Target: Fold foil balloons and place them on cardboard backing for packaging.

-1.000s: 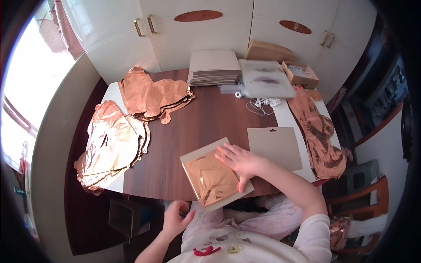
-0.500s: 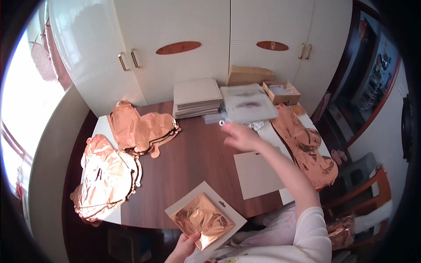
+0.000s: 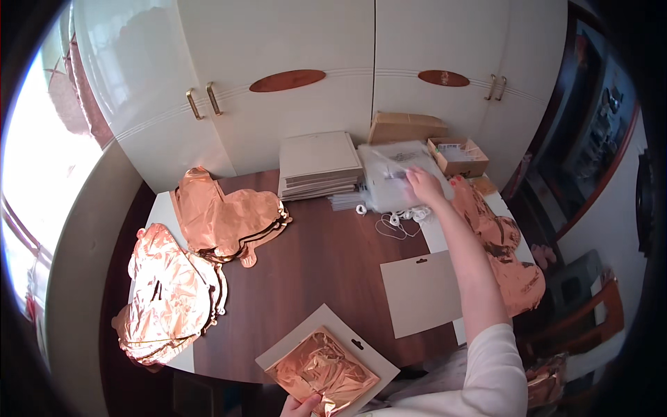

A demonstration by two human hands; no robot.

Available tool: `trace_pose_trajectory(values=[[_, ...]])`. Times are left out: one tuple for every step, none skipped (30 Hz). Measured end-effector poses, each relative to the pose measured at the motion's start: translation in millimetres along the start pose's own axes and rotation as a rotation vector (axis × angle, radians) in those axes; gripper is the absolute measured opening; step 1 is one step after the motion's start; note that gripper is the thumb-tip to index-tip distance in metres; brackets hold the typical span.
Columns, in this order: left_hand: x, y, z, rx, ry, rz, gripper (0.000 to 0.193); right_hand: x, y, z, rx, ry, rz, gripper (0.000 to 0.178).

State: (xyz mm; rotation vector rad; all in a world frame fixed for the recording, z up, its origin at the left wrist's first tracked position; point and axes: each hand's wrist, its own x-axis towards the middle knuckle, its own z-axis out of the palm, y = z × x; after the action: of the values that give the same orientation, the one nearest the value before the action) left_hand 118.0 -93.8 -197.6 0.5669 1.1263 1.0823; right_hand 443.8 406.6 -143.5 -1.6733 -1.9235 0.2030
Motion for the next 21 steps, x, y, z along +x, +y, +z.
trace_pose_trajectory(values=[[-0.8,1.7,1.8,0.035,0.017,0.047,0.010,-3.6,-4.6,-3.0,0.002,-0.001,0.003,0.040],[-2.3,3.2,3.7,0.068,0.032,0.094,0.011,-8.9,-9.9,-11.1,-0.014,0.144,-0.102,0.038],[-1.7,2.4,2.4,0.070,0.027,0.090,0.011,-15.7,-14.5,-20.0,-0.033,0.289,-0.207,0.035],[-1.0,-0.5,0.3,0.061,0.045,0.073,0.011,-27.7,-30.1,-28.5,-0.031,0.285,-0.209,0.035],[-4.2,-2.2,-0.8,0.050,0.067,0.055,0.011,-47.4,-53.3,-37.2,0.016,0.247,-0.269,0.032],[-5.9,8.4,2.7,0.075,0.081,0.013,0.011,-70.5,-76.5,-49.3,0.055,0.211,-0.325,0.028],[-4.4,-1.7,-17.0,0.081,0.013,0.052,0.014,-95.1,-106.0,-52.2,0.070,0.064,-0.317,0.027],[-1.7,3.0,-21.5,0.085,-0.070,0.085,0.017,-124.1,-133.1,-57.9,0.071,-0.080,-0.300,0.026],[-5.8,-1.5,-11.0,-0.227,0.044,0.168,0.034,-148.9,-159.1,-61.3,0.028,-0.280,-0.201,0.027],[-3.8,1.2,-12.5,-0.269,0.001,0.174,0.033,-173.4,-154.2,-48.5,0.014,-0.245,-0.360,0.026],[-4.0,2.7,-15.7,-0.313,-0.031,0.176,0.033,-199.0,-163.7,-45.5,-0.171,-0.247,-0.518,0.027],[-5.5,10.3,-9.2,-0.339,-0.007,0.204,0.032,-220.8,-171.1,-37.5,-0.187,-0.284,-0.536,0.029],[-8.7,8.9,-13.2,-0.359,-0.042,0.214,0.032,-238.2,-178.7,-26.4,-0.155,-0.337,-0.507,0.033],[-8.4,6.8,-20.5,-0.380,-0.085,0.219,0.032,-250.0,-182.2,-18.4,-0.180,-0.361,-0.531,0.035],[-10.2,6.2,-29.5,-0.391,-0.169,0.205,0.031,-259.2,-183.8,-11.8,-0.204,-0.385,-0.558,0.037],[-16.1,8.4,-26.9,-0.356,-0.079,0.193,0.031,-266.4,-185.3,-4.7,-0.201,-0.395,-0.566,0.037],[-19.4,20.5,-16.6,-0.321,0.006,0.181,0.031,-271.3,-184.9,2.6,-0.215,-0.290,-0.604,0.037],[-22.6,31.9,0.7,-0.355,0.211,0.131,0.020,-274.1,-184.5,7.9,-0.228,-0.183,-0.641,0.037],[-25.6,32.5,0.1,-0.359,0.223,0.132,0.020,-275.1,-184.5,10.3,-0.222,-0.190,-0.649,0.037],[-28.3,32.3,-1.7,-0.357,0.209,0.090,0.018,-274.0,-183.1,10.8,-0.260,-0.183,-0.697,0.036],[-30.7,31.2,-4.5,-0.355,0.193,0.048,0.016,-272.2,-182.0,10.6,-0.299,-0.174,-0.744,0.036]])
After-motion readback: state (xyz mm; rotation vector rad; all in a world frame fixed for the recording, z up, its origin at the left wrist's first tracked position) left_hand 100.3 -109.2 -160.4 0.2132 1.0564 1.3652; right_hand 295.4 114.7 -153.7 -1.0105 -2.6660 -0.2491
